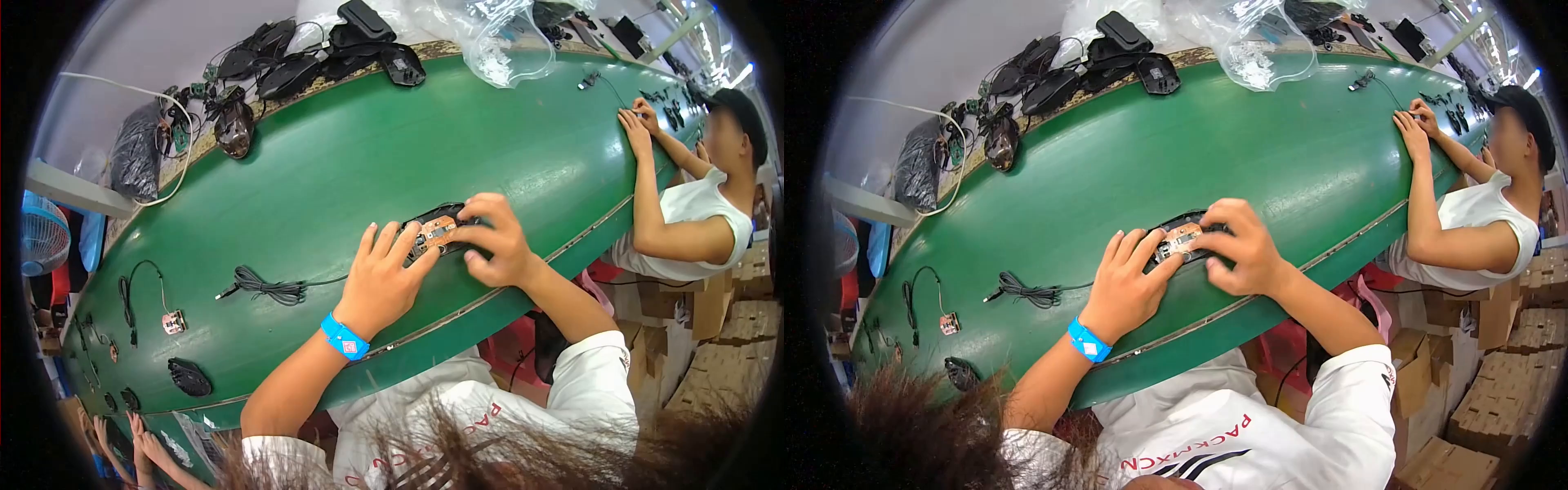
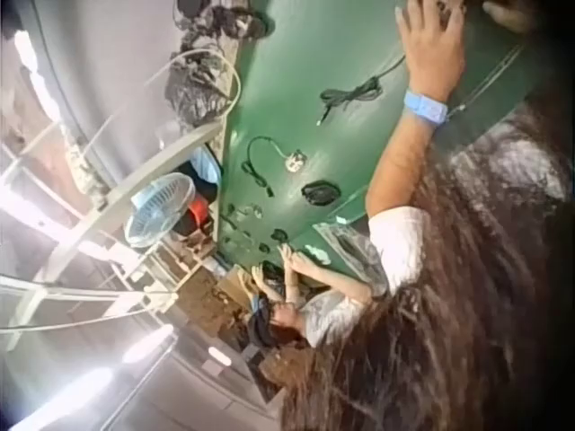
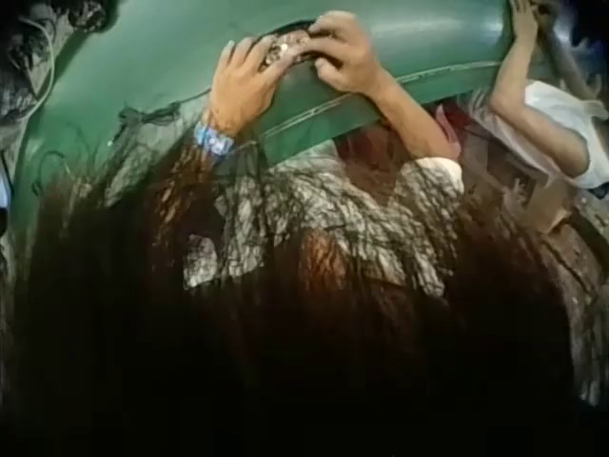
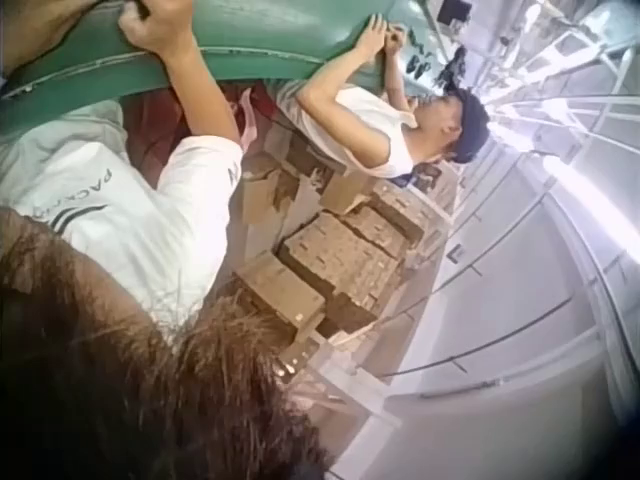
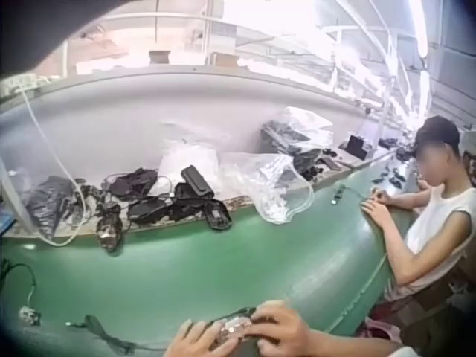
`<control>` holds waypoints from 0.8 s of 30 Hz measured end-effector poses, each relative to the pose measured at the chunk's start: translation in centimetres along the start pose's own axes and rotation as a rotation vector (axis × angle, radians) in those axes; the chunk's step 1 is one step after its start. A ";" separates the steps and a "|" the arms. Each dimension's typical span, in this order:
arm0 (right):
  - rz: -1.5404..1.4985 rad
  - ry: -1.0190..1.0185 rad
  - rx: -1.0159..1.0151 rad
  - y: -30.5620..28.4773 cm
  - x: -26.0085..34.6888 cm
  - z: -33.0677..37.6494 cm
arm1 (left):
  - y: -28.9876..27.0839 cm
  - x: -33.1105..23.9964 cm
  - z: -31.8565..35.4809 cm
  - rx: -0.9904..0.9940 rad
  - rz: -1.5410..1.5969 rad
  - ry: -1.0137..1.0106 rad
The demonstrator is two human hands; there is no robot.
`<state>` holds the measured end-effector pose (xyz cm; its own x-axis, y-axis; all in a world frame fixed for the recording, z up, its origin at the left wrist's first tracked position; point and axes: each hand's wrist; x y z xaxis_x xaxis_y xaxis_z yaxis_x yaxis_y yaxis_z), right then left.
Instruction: Assemble computer mice by inserting circuit boards into the bottom shells and routing the attached cables.
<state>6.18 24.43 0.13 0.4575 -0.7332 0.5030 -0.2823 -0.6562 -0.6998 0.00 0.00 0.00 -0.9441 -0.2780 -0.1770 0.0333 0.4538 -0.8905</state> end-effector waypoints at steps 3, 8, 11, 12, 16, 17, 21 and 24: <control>0.040 0.080 -0.149 -0.9 -0.5 0.8 | -0.5 -0.4 -0.2 0.000 0.039 0.018; 0.092 -0.014 -0.042 -0.4 -0.1 0.9 | -0.7 -0.7 -0.8 0.007 0.077 0.037; 0.154 -0.013 0.012 -0.9 0.2 0.5 | -0.6 -0.5 -0.8 0.044 0.073 0.033; 0.153 -0.010 0.009 -1.0 0.4 0.4 | -0.6 -0.5 -0.8 0.048 0.074 0.036; 0.148 0.011 0.000 -1.2 1.3 0.2 | -0.4 -0.9 -0.9 0.044 0.079 0.022; 0.182 0.016 0.002 -1.2 1.4 0.1 | -0.4 -0.9 -1.0 0.042 0.082 0.022; 0.222 0.027 -0.005 -1.0 1.3 0.0 | -0.5 -0.8 -1.3 0.028 0.091 0.026; 0.168 0.024 -0.034 -1.3 0.8 0.2 | -0.7 -0.5 -1.6 0.003 0.091 0.042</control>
<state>7.09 24.71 1.37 0.3814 -0.8367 0.3930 -0.3811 -0.5296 -0.7578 -0.12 1.18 1.41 -0.9500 -0.2006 -0.2394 0.1202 0.4727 -0.8730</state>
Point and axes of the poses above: each hand's wrist, its own z-axis away from the middle knuckle, its own y-axis out of the palm, x = y × z, and after that the axes turned 7 degrees about y, right-handed
